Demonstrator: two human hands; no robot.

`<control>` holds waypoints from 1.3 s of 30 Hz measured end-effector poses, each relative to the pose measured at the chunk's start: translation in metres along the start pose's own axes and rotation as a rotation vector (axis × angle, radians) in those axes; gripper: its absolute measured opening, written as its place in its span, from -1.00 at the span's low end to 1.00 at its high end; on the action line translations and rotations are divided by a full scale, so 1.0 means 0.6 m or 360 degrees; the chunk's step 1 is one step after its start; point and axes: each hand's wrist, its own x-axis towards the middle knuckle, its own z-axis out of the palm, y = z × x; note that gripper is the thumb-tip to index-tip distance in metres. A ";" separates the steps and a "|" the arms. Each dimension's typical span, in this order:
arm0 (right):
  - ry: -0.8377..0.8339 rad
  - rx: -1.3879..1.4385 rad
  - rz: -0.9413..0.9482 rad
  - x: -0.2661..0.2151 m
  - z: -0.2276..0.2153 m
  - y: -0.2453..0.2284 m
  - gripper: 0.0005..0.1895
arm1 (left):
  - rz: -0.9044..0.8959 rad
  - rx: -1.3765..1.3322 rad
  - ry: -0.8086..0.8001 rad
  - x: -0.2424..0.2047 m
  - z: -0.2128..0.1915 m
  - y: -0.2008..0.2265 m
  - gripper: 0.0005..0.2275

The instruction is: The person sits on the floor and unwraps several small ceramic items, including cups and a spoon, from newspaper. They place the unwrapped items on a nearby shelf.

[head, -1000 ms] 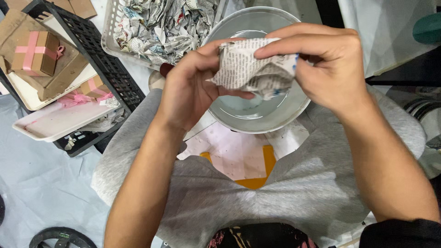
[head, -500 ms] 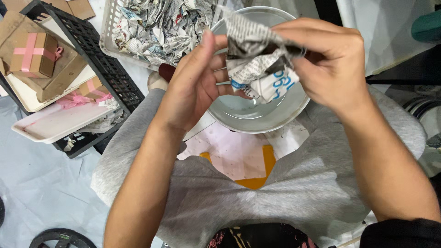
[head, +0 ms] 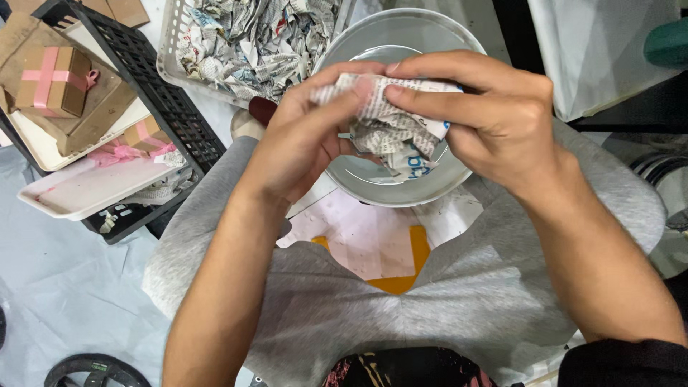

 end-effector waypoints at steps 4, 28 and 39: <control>-0.0062 0.0301 0.0308 -0.002 -0.002 0.006 -0.42 | 0.0010 0.0062 0.0134 0.003 -0.003 -0.003 -0.60; -0.0270 0.0969 0.0919 -0.011 -0.006 0.025 -0.61 | 0.0185 0.0208 0.0172 0.007 -0.025 -0.017 -0.85; -0.0240 0.1000 0.1108 -0.010 -0.004 0.022 -0.63 | 0.0219 -0.0151 0.0306 0.026 -0.013 -0.097 -0.81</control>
